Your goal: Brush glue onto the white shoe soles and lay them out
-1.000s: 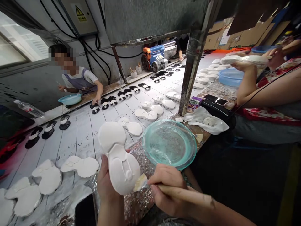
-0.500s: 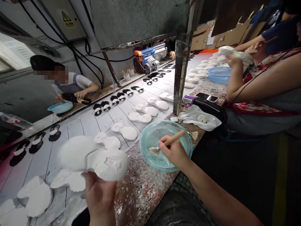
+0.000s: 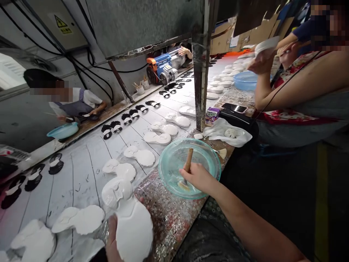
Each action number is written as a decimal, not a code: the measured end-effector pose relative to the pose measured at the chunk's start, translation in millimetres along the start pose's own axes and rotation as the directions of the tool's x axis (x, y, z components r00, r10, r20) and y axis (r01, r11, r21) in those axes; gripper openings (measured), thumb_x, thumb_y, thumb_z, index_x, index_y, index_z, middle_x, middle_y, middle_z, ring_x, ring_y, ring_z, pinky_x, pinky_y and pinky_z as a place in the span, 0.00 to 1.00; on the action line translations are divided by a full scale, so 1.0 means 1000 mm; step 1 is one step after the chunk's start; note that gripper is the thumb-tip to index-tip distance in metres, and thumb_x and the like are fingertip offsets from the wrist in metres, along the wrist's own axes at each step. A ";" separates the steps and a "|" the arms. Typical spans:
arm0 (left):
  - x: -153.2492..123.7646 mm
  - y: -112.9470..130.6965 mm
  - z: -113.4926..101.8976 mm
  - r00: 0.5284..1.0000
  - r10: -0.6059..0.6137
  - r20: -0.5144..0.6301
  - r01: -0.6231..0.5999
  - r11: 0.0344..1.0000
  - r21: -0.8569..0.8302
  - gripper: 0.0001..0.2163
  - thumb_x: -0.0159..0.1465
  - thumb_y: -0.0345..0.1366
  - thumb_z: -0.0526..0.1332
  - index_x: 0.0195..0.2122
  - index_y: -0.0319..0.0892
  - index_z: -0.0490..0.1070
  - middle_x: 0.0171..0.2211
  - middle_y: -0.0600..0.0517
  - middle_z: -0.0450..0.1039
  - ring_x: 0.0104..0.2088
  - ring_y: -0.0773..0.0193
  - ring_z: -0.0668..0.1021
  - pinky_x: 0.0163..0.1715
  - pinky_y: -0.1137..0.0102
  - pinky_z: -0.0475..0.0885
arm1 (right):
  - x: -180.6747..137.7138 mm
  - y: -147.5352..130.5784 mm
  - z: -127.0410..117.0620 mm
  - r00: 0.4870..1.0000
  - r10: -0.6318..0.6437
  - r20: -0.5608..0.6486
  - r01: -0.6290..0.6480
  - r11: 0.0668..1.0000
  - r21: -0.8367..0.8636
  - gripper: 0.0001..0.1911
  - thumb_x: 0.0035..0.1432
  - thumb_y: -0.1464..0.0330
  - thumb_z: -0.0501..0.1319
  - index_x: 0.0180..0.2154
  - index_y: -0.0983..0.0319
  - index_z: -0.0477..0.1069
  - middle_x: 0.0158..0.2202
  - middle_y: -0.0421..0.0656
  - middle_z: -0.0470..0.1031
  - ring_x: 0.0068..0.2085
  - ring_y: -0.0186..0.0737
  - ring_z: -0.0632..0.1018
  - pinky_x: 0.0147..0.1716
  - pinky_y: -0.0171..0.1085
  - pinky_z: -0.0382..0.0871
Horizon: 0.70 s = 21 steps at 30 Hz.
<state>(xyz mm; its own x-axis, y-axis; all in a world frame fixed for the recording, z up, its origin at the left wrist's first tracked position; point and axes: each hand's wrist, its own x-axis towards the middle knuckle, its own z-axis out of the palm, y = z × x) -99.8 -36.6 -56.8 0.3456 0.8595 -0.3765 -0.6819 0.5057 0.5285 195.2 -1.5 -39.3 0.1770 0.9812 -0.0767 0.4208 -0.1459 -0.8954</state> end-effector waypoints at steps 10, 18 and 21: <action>0.022 -0.040 0.070 0.971 0.170 -0.167 -0.171 0.985 0.006 0.23 0.59 0.54 0.60 0.46 0.43 0.77 0.44 0.44 0.78 0.48 0.49 0.78 0.46 0.59 0.74 | -0.052 -0.049 0.039 0.948 -0.312 -0.067 0.317 0.895 0.313 0.14 0.63 0.61 0.53 0.30 0.61 0.69 0.21 0.40 0.72 0.24 0.35 0.73 0.24 0.32 0.69; 0.017 -0.021 0.071 0.990 0.099 -0.099 -0.110 0.988 -0.108 0.23 0.61 0.55 0.56 0.47 0.43 0.77 0.45 0.45 0.79 0.47 0.49 0.79 0.50 0.60 0.72 | -0.067 -0.052 0.075 0.426 -0.873 -0.239 0.902 0.430 0.037 0.03 0.59 0.70 0.58 0.33 0.60 0.69 0.21 0.37 0.74 0.23 0.33 0.74 0.26 0.31 0.71; 0.018 -0.020 0.077 0.968 0.188 -0.167 -0.211 0.968 -0.134 0.24 0.63 0.54 0.53 0.45 0.39 0.77 0.41 0.43 0.80 0.41 0.51 0.81 0.49 0.58 0.72 | -0.068 -0.057 0.059 0.684 -0.686 -0.246 0.713 0.700 0.032 0.07 0.63 0.71 0.55 0.37 0.63 0.72 0.30 0.44 0.79 0.30 0.36 0.79 0.30 0.33 0.73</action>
<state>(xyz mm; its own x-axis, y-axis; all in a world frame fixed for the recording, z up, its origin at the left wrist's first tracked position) -30.4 -25.2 -15.5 0.0988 0.9146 -0.3921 -0.8195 0.2983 0.4893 106.9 -52.0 -8.5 0.0514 0.7406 0.6700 0.3924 0.6019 -0.6955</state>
